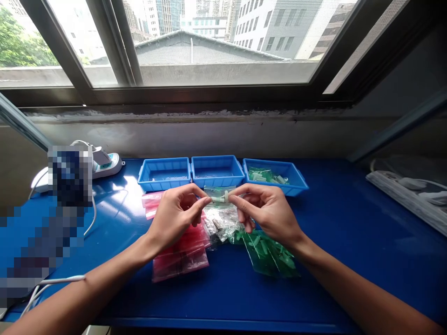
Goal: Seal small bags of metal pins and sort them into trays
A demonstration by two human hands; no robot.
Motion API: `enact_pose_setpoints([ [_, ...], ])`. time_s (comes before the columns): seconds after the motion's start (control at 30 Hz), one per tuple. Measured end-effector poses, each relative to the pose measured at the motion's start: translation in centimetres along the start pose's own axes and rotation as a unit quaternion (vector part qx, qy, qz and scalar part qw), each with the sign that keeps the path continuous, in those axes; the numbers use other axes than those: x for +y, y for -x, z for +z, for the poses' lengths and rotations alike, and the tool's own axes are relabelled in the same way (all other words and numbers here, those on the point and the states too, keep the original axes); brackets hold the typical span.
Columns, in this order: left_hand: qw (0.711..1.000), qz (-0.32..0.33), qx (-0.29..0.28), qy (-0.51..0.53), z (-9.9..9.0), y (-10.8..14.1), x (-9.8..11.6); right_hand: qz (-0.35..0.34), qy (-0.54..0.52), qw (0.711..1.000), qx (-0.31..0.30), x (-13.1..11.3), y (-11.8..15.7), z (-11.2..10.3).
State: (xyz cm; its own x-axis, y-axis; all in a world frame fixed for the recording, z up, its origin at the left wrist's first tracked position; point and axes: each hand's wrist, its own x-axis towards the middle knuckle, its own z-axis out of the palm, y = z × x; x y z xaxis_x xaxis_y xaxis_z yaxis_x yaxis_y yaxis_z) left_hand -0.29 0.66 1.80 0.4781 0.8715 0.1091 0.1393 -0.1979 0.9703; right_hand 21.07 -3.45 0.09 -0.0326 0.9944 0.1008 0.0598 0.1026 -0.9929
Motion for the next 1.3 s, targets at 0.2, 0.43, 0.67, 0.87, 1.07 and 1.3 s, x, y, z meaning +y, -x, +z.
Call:
enact_pose_setpoints([
  [0.2,0.996,0.075,0.034,-0.042,0.0,0.2,-0.6,-0.09,-0.002,0.996,0.028,0.4,0.0,0.3],
  [0.43,0.978,0.18,0.071,-0.082,0.2,0.3,-1.0,-0.158,0.049,0.985,0.041,0.3,0.5,0.3],
  [0.67,0.973,0.196,0.074,-0.099,0.1,0.3,-1.0,-0.167,0.058,0.983,0.04,0.5,0.6,0.2],
  [0.87,0.976,0.175,0.067,-0.115,0.0,0.3,-0.7,-0.164,0.062,0.984,0.042,0.4,0.4,0.2],
  [1.07,0.995,0.08,-0.005,-0.063,0.2,0.5,-0.2,-0.111,0.085,0.99,0.017,-0.1,0.5,0.2],
  [1.3,0.999,0.025,-0.012,-0.031,0.2,0.2,0.2,-0.097,0.087,0.991,0.028,0.0,0.4,0.3],
])
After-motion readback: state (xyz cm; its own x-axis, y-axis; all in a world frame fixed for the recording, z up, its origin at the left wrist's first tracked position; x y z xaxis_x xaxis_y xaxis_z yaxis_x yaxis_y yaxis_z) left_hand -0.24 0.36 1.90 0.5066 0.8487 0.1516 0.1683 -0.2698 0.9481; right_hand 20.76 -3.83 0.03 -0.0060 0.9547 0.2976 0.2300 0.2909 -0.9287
